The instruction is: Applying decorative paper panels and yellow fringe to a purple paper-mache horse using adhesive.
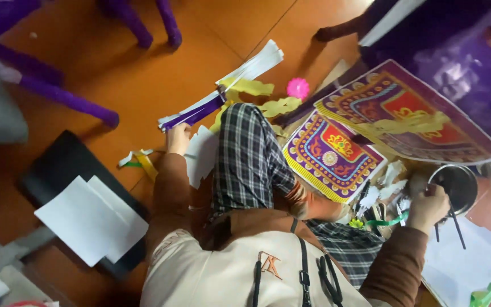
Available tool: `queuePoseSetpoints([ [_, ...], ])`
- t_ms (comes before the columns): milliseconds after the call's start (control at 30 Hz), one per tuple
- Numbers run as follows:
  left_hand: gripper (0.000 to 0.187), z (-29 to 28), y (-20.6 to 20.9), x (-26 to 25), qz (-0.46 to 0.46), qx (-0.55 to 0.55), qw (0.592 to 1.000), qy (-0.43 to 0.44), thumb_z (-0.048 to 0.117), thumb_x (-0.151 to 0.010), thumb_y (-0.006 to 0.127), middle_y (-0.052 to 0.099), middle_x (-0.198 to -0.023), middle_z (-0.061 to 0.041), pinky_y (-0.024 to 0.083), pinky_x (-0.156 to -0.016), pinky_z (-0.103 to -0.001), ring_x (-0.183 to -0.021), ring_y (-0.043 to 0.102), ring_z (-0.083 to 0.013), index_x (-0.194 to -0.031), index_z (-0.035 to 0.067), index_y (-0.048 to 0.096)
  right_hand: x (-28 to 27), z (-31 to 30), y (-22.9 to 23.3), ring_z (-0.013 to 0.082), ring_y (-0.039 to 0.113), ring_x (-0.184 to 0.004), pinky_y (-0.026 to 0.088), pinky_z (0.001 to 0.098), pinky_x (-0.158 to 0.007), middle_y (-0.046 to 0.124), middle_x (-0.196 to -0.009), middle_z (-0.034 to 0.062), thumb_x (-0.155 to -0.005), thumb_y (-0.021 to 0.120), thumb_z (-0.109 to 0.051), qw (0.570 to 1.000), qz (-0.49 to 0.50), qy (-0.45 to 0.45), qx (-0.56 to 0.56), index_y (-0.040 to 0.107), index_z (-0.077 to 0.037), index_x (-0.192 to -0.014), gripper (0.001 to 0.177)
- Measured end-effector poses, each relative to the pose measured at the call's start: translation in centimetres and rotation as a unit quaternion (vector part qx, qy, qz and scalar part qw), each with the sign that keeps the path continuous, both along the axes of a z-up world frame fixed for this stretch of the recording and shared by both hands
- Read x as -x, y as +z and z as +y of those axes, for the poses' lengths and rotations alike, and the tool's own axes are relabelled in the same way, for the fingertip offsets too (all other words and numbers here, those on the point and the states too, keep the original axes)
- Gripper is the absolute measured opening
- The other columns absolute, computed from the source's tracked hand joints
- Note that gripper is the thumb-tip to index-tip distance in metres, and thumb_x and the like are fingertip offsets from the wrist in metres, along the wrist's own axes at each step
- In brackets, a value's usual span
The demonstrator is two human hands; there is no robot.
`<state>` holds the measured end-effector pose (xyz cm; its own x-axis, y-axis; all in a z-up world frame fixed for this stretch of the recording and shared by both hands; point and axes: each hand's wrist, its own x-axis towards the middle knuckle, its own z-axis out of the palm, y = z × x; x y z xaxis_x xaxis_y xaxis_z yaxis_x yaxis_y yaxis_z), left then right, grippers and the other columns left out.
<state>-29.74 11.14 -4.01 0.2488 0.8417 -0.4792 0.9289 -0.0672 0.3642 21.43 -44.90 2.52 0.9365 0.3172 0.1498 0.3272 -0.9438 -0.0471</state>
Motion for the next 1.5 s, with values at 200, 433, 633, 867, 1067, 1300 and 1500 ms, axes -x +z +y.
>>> queuePoseSetpoints([
  [200, 0.029, -3.1, 0.2, 1.5, 0.038, 0.103, 0.994, -0.007, 0.005, -0.089, 0.049, 0.073, -0.107, -0.005, 0.048, -0.089, -0.039, -0.102, 0.064, -0.0314, -0.097, 0.021, 0.07, 2.7, 4.5, -3.9, 0.0402, 0.067, -0.069, 0.051, 0.0488, -0.063, 0.072, -0.079, 0.0191, -0.1, 0.075, -0.039, 0.994, 0.096, 0.026, 0.047, 0.073, -0.003, -0.082, 0.04],
  [433, 0.038, -8.0, 2.8, 0.1, 0.032, 0.18, 0.971, -0.153, 0.002, -0.089, 0.055, 0.05, -0.135, -0.028, 0.045, -0.107, -0.052, -0.128, 0.051, -0.0435, -0.125, -0.008, 0.055, 7.7, 10.4, -4.0, 0.0423, 0.07, -0.089, 0.054, 0.0522, -0.079, 0.074, -0.083, 0.0142, -0.105, 0.055, -0.043, 0.969, 0.238, 0.053, 0.043, 0.077, -0.013, -0.102, 0.037],
  [633, 0.037, -8.9, 7.9, -1.7, 0.032, 0.178, 0.98, -0.08, 0.015, -0.099, 0.038, 0.046, -0.135, -0.023, 0.039, -0.112, -0.052, -0.131, 0.048, -0.0434, -0.131, 0.001, 0.049, 10.1, 12.0, -2.6, 0.0385, 0.069, -0.1, 0.053, 0.0517, -0.087, 0.076, -0.096, 0.0096, -0.101, 0.05, -0.05, 0.937, 0.331, 0.091, 0.063, 0.072, -0.019, -0.113, 0.041],
  [867, 0.037, -8.0, -1.5, 5.7, -0.019, 0.018, 0.955, 0.295, 0.017, -0.093, 0.053, 0.061, -0.127, -0.019, 0.047, -0.101, -0.05, -0.122, 0.054, -0.0353, -0.127, 0.004, 0.059, 11.9, 12.5, -1.7, 0.044, 0.066, -0.104, 0.05, 0.054, -0.094, 0.076, -0.102, 0.0151, -0.098, 0.051, -0.048, 0.905, 0.401, 0.12, 0.08, 0.071, -0.02, -0.117, 0.039],
  [1067, 0.076, -7.1, 6.0, 10.3, 0.159, 0.082, 0.902, 0.393, 0.056, -0.085, 0.065, 0.044, -0.135, -0.017, 0.04, -0.103, -0.055, -0.126, 0.046, -0.0397, -0.141, 0.008, 0.043, 11.8, 13.0, -3.0, 0.0444, 0.065, -0.105, 0.049, 0.0561, -0.094, 0.075, -0.103, 0.0185, -0.096, 0.055, -0.046, 0.902, 0.411, 0.125, 0.045, 0.071, -0.021, -0.12, 0.039],
  [1300, 0.047, -5.4, -1.6, 17.1, 0.067, 0.045, 0.944, 0.319, 0.034, -0.078, 0.065, 0.072, -0.085, -0.004, 0.047, -0.085, -0.045, -0.093, 0.071, -0.0263, -0.118, 0.013, 0.052, 11.9, 14.1, -3.0, 0.0418, 0.069, -0.101, 0.05, 0.052, -0.097, 0.076, -0.101, 0.0178, -0.096, 0.055, -0.043, 0.9, 0.4, 0.161, 0.06, 0.069, -0.023, -0.123, 0.036],
  [1500, 0.087, -3.3, 17.1, 6.0, 0.183, 0.289, 0.935, -0.096, 0.073, -0.074, 0.059, 0.062, -0.137, -0.022, 0.036, -0.115, -0.048, -0.135, 0.051, -0.0364, -0.134, 0.009, 0.062, 13.7, 16.8, -0.1, 0.0498, 0.065, -0.101, 0.05, 0.0586, -0.092, 0.074, -0.099, 0.024, -0.097, 0.051, -0.034, 0.872, 0.442, 0.208, 0.015, 0.068, -0.016, -0.12, 0.034],
])
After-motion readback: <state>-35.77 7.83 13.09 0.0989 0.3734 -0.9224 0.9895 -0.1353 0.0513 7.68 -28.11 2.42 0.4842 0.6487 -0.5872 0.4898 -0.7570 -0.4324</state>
